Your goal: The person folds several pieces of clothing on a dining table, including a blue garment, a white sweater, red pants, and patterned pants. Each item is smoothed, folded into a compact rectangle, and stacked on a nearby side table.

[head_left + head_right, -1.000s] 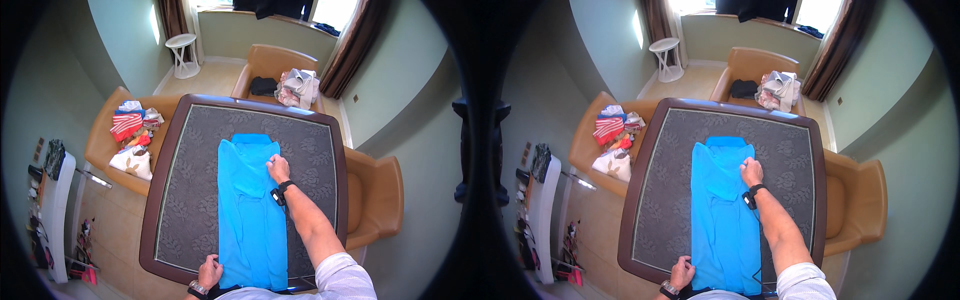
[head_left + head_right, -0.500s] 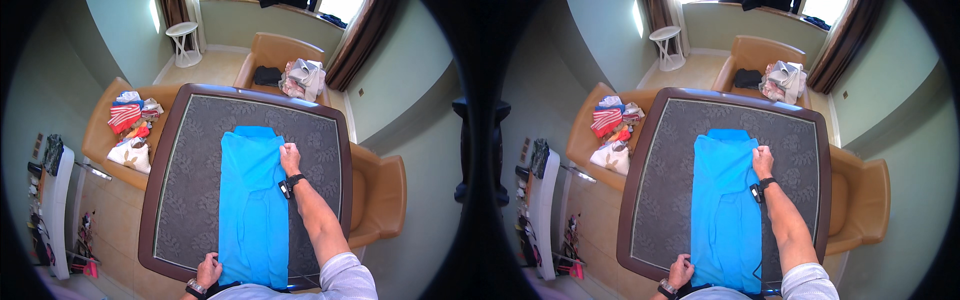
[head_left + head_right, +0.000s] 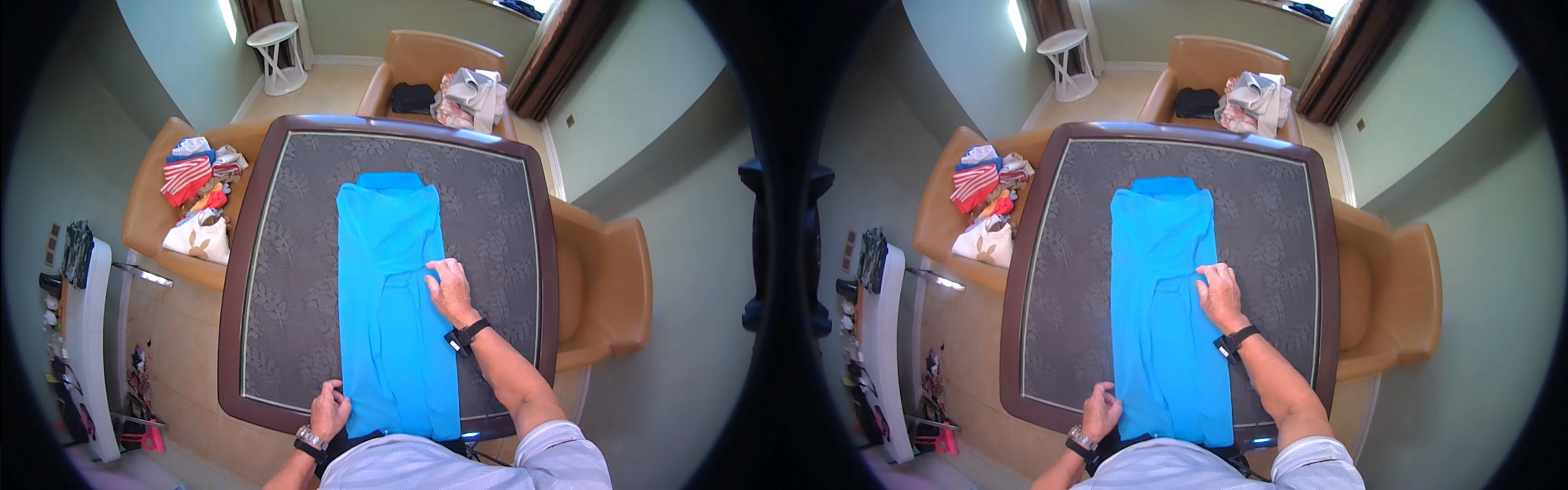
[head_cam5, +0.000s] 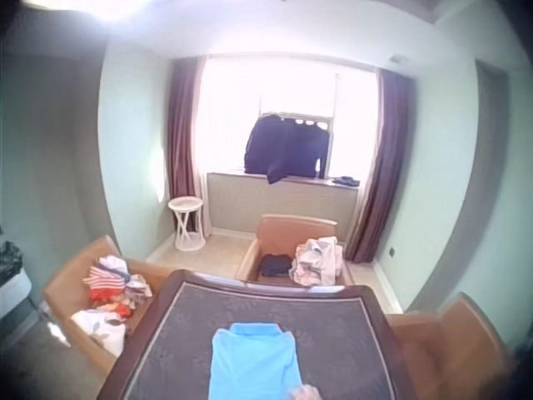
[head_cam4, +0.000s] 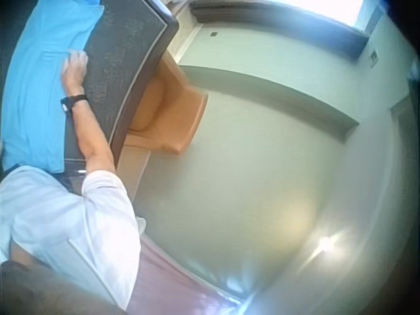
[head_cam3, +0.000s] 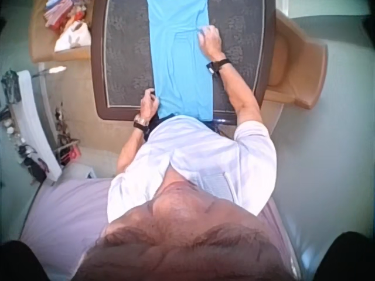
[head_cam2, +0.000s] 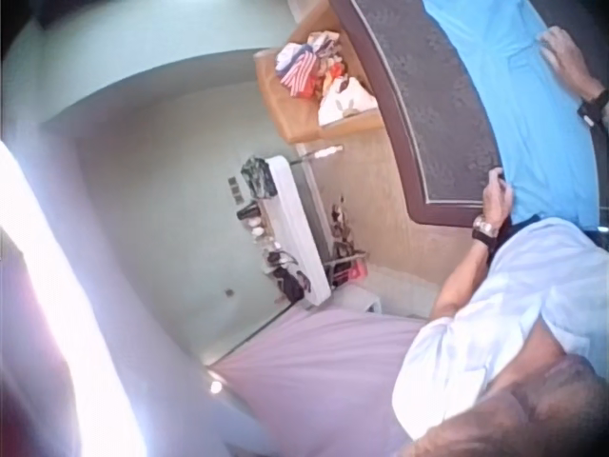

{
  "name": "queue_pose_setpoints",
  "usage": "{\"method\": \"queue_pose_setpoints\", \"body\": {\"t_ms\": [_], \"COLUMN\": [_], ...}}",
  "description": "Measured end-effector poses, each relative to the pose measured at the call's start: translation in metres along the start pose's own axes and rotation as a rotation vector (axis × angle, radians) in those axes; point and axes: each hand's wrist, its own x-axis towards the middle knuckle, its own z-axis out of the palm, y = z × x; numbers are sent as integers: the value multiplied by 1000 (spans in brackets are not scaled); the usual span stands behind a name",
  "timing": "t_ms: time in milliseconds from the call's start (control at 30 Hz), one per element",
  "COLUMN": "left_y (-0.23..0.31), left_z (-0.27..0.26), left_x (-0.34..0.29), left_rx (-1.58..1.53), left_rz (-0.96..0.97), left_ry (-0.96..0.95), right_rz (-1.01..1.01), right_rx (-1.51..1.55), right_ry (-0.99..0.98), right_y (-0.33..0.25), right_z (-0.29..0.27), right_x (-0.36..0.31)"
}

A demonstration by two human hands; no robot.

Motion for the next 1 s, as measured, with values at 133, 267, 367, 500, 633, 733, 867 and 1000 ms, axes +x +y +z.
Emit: {"method": "queue_pose_setpoints", "body": {"t_ms": [133, 267, 367, 500, 633, 733, 867, 1000], "left_y": [1, 5, 8, 12, 18, 14, -11, -26], "left_z": [6, 9, 8, 4, -5, -11, -6, 1], "left_x": [-11, -24, -31, -40, -61, -83, -81, -79], "left_rx": [44, 52, 175, 270, 372, 437, 423, 404], "left_rz": [21, 12, 90, 115, 442, 527, 660, 644], "left_ry": [54, 30, 25, 1, -5, -199, -116, -85], "right_rz": [37, 256, 397, 451, 175, 100, 76, 83], "right_rx": [116, 167, 140, 168, 159, 70, 67, 74], "right_ry": [-140, -299, -388, -520, -589, -591, -491, -416], "right_y": [-8, -19, -31, -49, -59, -61, -56, -51], "right_z": [-29, -67, -95, -120, -133, -134, -126, -116], "right_x": [-73, -167, -226, -278, -304, -317, -327, -328]}}
